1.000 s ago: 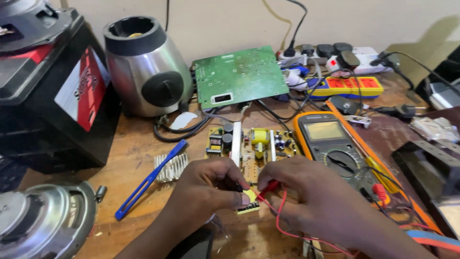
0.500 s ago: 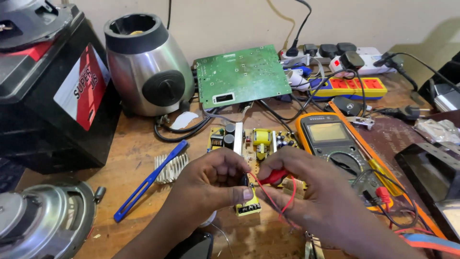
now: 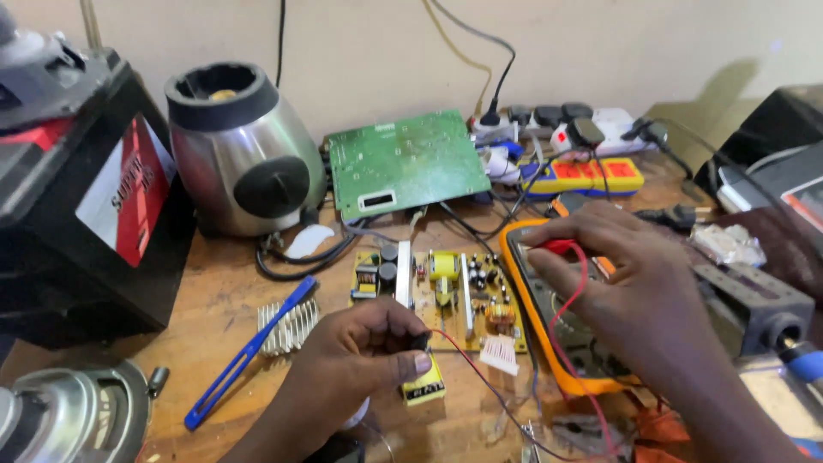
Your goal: Testing electrical components on a circuit board using a digital multimeter
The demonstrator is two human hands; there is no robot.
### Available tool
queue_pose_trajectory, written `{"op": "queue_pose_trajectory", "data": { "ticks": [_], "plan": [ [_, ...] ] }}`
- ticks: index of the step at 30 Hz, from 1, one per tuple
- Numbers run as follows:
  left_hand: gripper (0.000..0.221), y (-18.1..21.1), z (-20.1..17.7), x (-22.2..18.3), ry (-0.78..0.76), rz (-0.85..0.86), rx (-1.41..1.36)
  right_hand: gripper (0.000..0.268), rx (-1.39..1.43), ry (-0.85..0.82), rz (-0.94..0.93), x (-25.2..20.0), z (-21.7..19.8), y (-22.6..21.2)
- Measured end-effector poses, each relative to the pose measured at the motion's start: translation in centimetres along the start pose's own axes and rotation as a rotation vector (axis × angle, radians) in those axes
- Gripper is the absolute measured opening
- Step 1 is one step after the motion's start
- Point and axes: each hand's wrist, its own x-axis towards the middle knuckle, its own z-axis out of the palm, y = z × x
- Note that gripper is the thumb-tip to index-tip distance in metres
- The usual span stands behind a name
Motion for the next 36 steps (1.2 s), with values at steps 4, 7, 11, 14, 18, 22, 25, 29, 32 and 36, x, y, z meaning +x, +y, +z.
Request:
{"op": "queue_pose_trajectory", "data": {
  "ticks": [4,7,11,14,18,22,25,29,32,36],
  "plan": [
    [0.024,1.8,0.8,-0.5,0.047,-0.096,0.128,0.023,-0.152,-0.138,0.404,1.3,-2.1,3.0],
    [0.026,1.9,0.9,-0.4,0.031,-0.125,0.049,0.029,-0.144,-0.285,0.583,1.7,-2.7,4.5],
    [0.024,2.5,1.0,-0.4,0.062,-0.164,0.201,0.022,-0.271,-0.297,0.662,1.8,-3.0,4.4],
    [0.024,2.7,1.0,-0.5,0.06,-0.149,0.302,0.023,-0.242,-0.296,0.67,1.9,-3.0,4.1],
    [0.023,3.0,1.2,-0.7,0.062,-0.162,0.338,0.021,-0.229,-0.287,0.691,1.9,-2.9,3.2],
    [0.024,2.7,1.1,-0.5,0.071,-0.183,0.31,0.021,-0.23,-0.286,0.661,1.9,-2.8,3.4],
    [0.026,2.0,0.8,-0.3,0.054,-0.123,0.293,0.02,-0.217,-0.3,0.684,1.8,-2.6,3.8],
    [0.023,2.1,0.8,-0.4,0.052,-0.134,0.279,0.018,-0.246,-0.308,0.62,1.8,-2.6,4.3],
    [0.023,1.7,0.5,0.0,0.051,-0.125,0.284,0.018,-0.251,-0.228,0.6,1.8,-2.8,4.7],
    [0.023,2.9,1.2,-0.5,0.077,-0.195,0.294,0.014,-0.192,-0.077,0.556,1.2,-2.5,3.0]
  ]
}}
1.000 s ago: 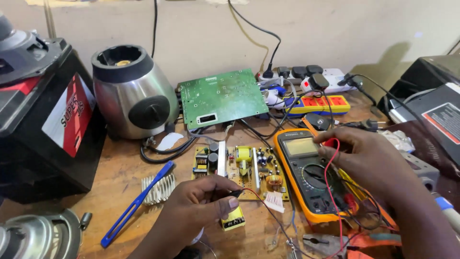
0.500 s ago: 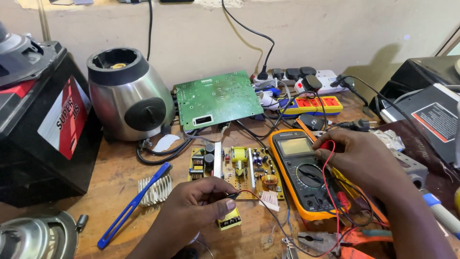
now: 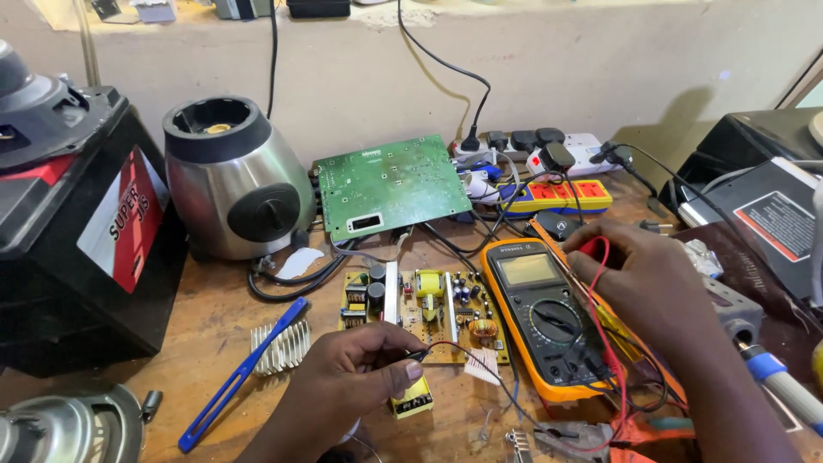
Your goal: Testing electrical components on a circuit board using a digital multimeter
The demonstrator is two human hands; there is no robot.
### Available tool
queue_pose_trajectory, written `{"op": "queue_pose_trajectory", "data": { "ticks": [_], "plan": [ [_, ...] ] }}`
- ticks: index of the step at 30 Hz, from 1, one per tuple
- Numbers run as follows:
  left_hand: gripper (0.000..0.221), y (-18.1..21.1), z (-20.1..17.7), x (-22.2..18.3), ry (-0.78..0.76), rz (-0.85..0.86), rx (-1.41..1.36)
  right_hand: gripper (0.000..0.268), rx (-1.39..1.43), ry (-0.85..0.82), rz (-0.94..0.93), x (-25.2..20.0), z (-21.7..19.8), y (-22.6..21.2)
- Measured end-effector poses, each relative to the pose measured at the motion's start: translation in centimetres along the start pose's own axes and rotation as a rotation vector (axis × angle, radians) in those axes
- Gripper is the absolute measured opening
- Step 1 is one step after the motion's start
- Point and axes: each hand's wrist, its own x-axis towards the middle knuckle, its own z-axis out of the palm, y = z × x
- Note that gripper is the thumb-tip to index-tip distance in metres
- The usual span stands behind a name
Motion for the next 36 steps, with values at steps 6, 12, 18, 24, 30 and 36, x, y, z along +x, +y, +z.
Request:
{"op": "queue_pose_trajectory", "data": {
  "ticks": [6,12,18,24,30,36],
  "plan": [
    [0.025,-0.7,0.1,0.2,-0.019,0.119,-0.121,0.016,0.133,0.037,-0.09,-0.2,0.9,0.3],
    [0.03,-1.5,0.2,0.6,-0.101,0.221,-0.223,0.015,0.278,-0.251,-0.185,-3.4,1.4,-3.4],
    [0.024,-1.0,-0.3,0.5,-0.068,0.163,-0.187,0.045,-0.036,-0.376,-0.874,-5.8,6.9,-5.0],
    [0.036,1.1,0.2,-1.2,0.029,0.184,-0.074,0.07,-0.121,-0.41,-0.333,-3.0,3.0,-7.1],
    [0.028,0.3,0.0,-0.7,0.023,0.212,-0.138,0.066,-0.505,-0.444,-0.43,4.0,2.0,-3.9],
    [0.025,0.0,0.1,-0.4,0.042,0.206,-0.124,0.05,-0.13,-0.297,-0.467,0.5,-0.2,-6.7]
  ]
}}
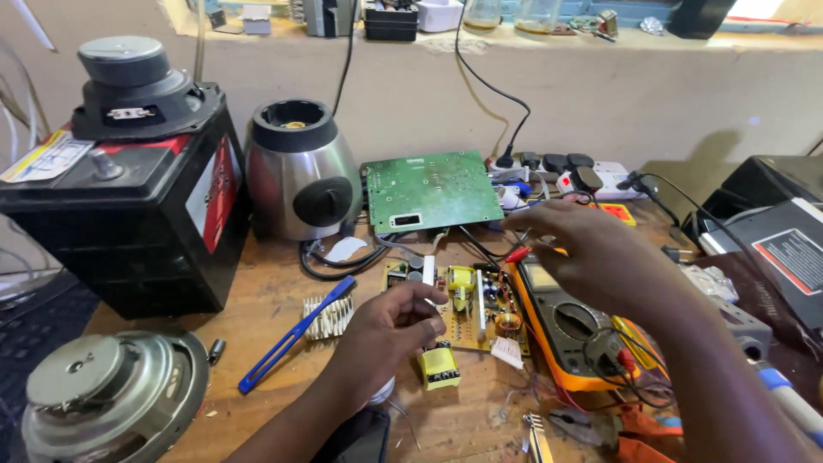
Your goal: Testing electrical components on a circuit board using a digital multimeter
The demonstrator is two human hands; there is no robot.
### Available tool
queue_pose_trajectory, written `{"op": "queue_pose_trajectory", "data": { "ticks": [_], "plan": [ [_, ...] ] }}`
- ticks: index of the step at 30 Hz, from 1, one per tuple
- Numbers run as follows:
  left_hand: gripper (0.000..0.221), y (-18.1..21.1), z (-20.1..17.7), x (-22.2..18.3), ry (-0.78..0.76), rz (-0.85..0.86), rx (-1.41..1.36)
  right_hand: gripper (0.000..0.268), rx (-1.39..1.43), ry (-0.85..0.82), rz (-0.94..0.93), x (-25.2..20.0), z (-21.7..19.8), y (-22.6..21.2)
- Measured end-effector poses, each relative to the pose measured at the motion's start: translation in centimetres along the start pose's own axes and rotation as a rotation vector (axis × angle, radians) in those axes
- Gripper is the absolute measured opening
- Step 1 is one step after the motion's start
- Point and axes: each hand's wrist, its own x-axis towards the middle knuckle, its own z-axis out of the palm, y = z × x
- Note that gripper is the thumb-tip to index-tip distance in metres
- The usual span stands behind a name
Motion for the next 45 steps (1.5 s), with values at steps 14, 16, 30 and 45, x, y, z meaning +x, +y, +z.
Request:
{"op": "queue_pose_trajectory", "data": {
  "ticks": [14,16,30,45],
  "plan": [
    [0.027,-0.8,-0.2,0.2,0.214,0.263,0.353,0.039,-0.053,-0.193,-0.362,-0.8,7.0,-1.6],
    [0.025,-0.7,-0.4,0.1,0.176,0.307,0.462,0.035,0.002,-0.231,-0.353,-0.9,7.9,-0.8],
    [0.031,-0.3,-1.0,0.8,0.264,0.254,0.469,0.053,0.185,-0.108,0.119,-2.5,5.1,-3.6],
    [0.036,-3.1,-0.6,0.9,0.027,0.552,1.231,0.043,0.12,-0.49,-0.272,-1.8,5.7,-1.1]
  ]
}}
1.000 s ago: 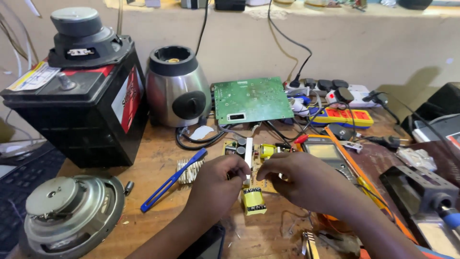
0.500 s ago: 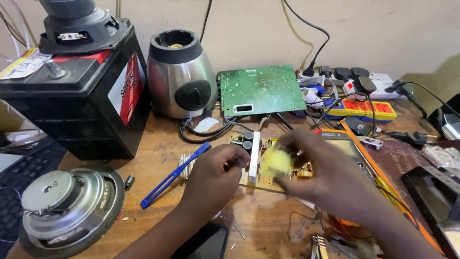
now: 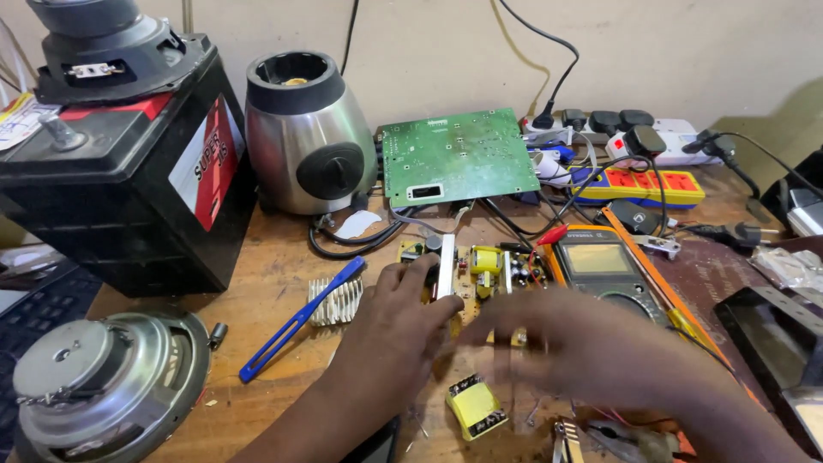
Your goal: Testing electrical components on a circuit board using a digital multimeter
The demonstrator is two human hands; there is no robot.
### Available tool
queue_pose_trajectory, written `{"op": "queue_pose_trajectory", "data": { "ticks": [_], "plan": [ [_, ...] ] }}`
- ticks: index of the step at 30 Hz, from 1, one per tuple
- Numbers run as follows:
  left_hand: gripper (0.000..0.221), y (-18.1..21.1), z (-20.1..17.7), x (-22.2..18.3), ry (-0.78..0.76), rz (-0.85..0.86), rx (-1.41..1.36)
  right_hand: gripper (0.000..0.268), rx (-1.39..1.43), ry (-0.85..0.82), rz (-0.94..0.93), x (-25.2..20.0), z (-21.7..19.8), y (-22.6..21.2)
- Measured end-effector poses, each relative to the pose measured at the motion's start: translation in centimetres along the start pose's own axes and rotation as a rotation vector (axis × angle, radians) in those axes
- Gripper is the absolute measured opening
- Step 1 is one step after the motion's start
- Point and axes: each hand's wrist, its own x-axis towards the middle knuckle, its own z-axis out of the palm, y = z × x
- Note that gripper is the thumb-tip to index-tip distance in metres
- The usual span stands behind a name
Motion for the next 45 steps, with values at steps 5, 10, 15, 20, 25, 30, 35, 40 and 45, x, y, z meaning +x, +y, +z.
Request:
{"op": "queue_pose_trajectory", "data": {
  "ticks": [5,10,15,20,25,30,35,40,45],
  "plan": [
    [0.022,0.2,-1.0,0.0,0.11,0.042,-0.143,0.031,-0.113,0.486,0.272,0.7,-1.0,1.1],
    [0.021,1.2,-3.8,1.1,0.184,-0.126,-0.312,0.033,-0.008,0.541,0.195,0.4,-1.8,1.2],
    [0.018,1.1,-6.7,1.9,0.249,-0.561,-0.827,0.037,0.501,0.853,0.139,-0.5,-2.5,-1.0],
    [0.02,1.3,-7.9,2.6,0.211,-0.717,-1.178,0.083,0.556,0.575,0.294,0.0,-2.4,0.1],
    [0.02,1.3,-8.8,2.8,0.336,-0.893,-1.41,0.067,0.617,0.69,0.459,1.2,-1.5,-2.7],
    [0.048,1.5,-7.8,3.1,0.329,-1.021,-1.597,0.058,0.893,0.67,0.613,1.9,-1.4,-2.6],
    [0.054,1.2,-6.5,2.7,0.301,-0.954,-1.565,0.037,1.236,0.677,0.372,2.7,0.2,0.1],
    [0.049,1.3,-5.8,2.6,0.263,-0.994,-1.529,0.054,0.695,0.667,0.681,2.1,-1.5,-2.4],
    [0.067,1.8,-5.7,2.9,0.303,-1.045,-1.518,0.061,0.687,0.721,0.501,2.6,-0.7,-0.3]
  ]
}}
